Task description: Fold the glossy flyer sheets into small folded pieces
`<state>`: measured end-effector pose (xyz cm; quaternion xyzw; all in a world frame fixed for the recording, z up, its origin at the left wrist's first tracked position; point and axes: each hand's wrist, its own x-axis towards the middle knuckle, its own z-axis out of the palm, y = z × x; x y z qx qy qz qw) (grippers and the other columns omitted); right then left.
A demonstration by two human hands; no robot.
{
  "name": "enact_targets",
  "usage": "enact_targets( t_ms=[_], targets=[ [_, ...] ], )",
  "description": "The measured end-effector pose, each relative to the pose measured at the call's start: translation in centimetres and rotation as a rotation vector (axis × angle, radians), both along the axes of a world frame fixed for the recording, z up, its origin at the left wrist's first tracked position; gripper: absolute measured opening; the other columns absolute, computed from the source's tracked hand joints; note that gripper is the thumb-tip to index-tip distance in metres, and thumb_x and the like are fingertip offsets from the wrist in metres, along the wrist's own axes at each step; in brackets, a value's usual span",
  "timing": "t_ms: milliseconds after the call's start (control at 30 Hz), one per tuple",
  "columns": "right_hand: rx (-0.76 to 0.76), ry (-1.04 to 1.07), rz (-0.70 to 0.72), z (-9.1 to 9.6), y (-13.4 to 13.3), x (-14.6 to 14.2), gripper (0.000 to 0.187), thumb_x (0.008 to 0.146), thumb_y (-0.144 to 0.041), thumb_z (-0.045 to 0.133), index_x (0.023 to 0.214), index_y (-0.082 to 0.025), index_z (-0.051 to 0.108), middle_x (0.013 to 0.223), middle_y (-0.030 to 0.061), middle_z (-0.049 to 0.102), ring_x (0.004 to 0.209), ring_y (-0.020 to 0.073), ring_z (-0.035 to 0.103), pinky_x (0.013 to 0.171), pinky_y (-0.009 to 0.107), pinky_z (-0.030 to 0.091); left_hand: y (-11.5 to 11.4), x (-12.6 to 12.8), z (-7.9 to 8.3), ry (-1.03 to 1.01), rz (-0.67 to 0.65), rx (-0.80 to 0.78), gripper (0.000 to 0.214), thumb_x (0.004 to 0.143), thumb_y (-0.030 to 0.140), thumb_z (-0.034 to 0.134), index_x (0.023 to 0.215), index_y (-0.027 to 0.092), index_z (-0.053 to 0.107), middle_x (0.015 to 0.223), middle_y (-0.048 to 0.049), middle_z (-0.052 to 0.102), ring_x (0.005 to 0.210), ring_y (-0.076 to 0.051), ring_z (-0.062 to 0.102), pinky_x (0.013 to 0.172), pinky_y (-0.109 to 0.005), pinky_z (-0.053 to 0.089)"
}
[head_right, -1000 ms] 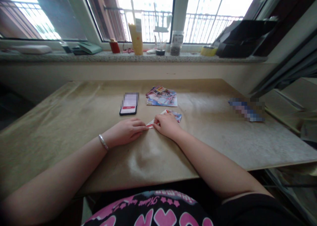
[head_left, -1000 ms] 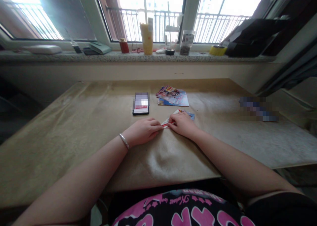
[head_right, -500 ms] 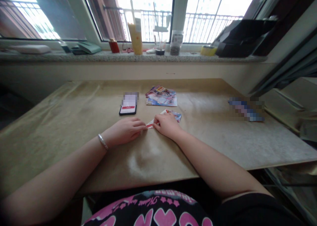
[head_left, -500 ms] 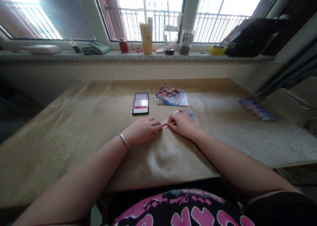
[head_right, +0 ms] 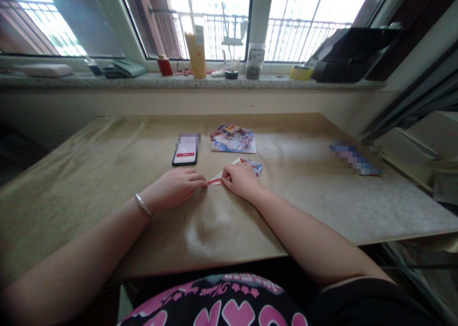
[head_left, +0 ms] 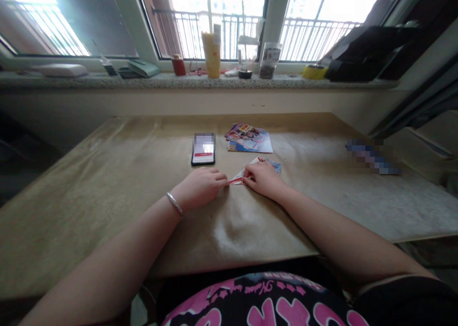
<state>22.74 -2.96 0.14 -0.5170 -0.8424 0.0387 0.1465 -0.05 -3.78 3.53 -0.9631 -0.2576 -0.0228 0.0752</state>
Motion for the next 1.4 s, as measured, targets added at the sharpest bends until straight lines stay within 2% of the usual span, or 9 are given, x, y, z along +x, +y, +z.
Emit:
enact_targets(
  t_ms=[233, 500, 667, 933, 1400],
  targets=[
    [0.002, -0.003, -0.005, -0.1, 0.1, 0.0, 0.014, 0.082, -0.035, 0.059, 0.08, -0.021, 0.063, 0.085, 0.0035, 0.07, 0.085, 0.0216, 0.059, 0.079, 0.032, 0.034, 0.1, -0.5, 0.2, -0.009, -0.018, -0.013, 0.027, 0.086, 0.011, 0.051, 0.107, 0.02, 0.066, 0.101, -0.0043, 0.068, 0.085, -0.017, 0.06, 0.077, -0.03, 0.048],
    [-0.006, 0.004, -0.001, -0.2, 0.0, -0.1, 0.015, 0.083, -0.035, 0.058, 0.08, -0.021, 0.062, 0.087, 0.0048, 0.07, 0.088, 0.0223, 0.059, 0.081, 0.033, 0.034, 0.0, -1.1, 0.2, -0.077, 0.042, -0.058, 0.023, 0.084, 0.011, 0.05, 0.097, 0.019, 0.068, 0.097, -0.0043, 0.068, 0.086, -0.016, 0.062, 0.077, -0.028, 0.05],
    [0.026, 0.001, 0.001, -0.1, -0.1, -0.2, 0.015, 0.083, -0.034, 0.058, 0.081, -0.02, 0.063, 0.086, 0.0058, 0.07, 0.085, 0.0226, 0.059, 0.08, 0.034, 0.035, 0.1, -0.6, -0.6, -0.166, -0.029, -0.055, 0.035, 0.086, 0.015, 0.05, 0.12, 0.02, 0.059, 0.114, -0.0055, 0.064, 0.099, -0.018, 0.059, 0.085, -0.03, 0.05],
    [-0.014, 0.06, 0.01, -0.3, 0.3, 0.1, 0.012, 0.082, -0.03, 0.059, 0.077, -0.02, 0.063, 0.082, 0.0042, 0.07, 0.078, 0.0198, 0.06, 0.072, 0.03, 0.035, -0.2, 0.2, -0.9, -0.13, -0.01, -0.02, 0.031, 0.09, 0.018, 0.045, 0.116, 0.022, 0.062, 0.104, -0.0059, 0.066, 0.092, -0.019, 0.058, 0.078, -0.032, 0.051],
    [0.015, 0.081, 0.03, -0.2, 0.3, 0.2, 0.01, 0.081, -0.028, 0.06, 0.076, -0.02, 0.063, 0.078, 0.0029, 0.07, 0.074, 0.0179, 0.06, 0.067, 0.028, 0.034, -0.2, 0.6, -0.8, -0.055, -0.037, 0.026, 0.03, 0.084, 0.012, 0.052, 0.111, 0.019, 0.062, 0.104, -0.0057, 0.066, 0.09, -0.02, 0.057, 0.076, -0.032, 0.05]
  ],
)
